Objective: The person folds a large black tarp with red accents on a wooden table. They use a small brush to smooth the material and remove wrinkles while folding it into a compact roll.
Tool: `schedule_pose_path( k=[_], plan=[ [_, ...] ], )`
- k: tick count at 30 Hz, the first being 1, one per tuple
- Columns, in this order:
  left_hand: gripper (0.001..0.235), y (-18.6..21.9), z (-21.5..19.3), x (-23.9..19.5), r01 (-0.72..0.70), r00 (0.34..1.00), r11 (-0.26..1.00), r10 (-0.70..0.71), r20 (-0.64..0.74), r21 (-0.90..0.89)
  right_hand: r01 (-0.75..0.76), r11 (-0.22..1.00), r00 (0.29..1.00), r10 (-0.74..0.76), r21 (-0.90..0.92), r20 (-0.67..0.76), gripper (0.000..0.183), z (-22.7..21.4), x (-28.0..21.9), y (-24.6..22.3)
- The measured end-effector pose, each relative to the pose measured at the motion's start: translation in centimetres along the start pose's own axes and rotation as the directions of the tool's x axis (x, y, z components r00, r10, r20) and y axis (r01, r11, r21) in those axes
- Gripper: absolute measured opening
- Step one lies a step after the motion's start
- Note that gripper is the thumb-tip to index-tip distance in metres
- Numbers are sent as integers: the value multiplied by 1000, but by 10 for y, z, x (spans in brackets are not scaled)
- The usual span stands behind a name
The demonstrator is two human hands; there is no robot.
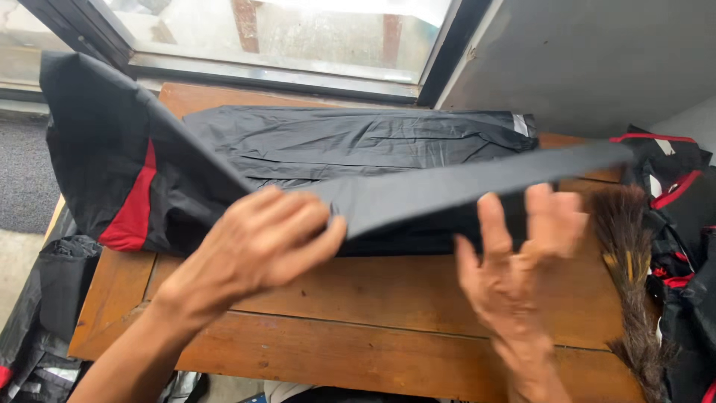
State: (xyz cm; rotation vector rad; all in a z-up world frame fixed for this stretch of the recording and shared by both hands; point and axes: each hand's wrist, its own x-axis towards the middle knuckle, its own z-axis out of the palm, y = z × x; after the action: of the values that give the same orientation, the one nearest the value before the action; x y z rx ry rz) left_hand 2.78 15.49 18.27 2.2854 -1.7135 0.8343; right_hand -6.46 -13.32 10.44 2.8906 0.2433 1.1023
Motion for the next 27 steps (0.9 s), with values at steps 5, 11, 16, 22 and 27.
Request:
schedule_pose_path(
  k=[5,11,16,22,27],
  plan=[
    [12,36,-39,-21,-14,999,995,16,28,-99,37,992,999,-32,-123,43,54,-30,6,19],
    [20,79,-57,-56,85,990,996,-85,110,4,224,972,941,-197,-69,274,41,-74,-28,23],
    [27,140,-46,-115,327,911,921,-366,187,210,224,940,761,-334,258,556,37,-81,-125,45],
    [41,201,-10,-187,738,399,588,-776,489,331,63,828,649,-458,557,607,36,-51,-169,-1],
    [132,126,-39,-112,700,-552,234,-424,718,675,-607,747,383,-23,270,923,72,-59,-93,-14]
  ],
)
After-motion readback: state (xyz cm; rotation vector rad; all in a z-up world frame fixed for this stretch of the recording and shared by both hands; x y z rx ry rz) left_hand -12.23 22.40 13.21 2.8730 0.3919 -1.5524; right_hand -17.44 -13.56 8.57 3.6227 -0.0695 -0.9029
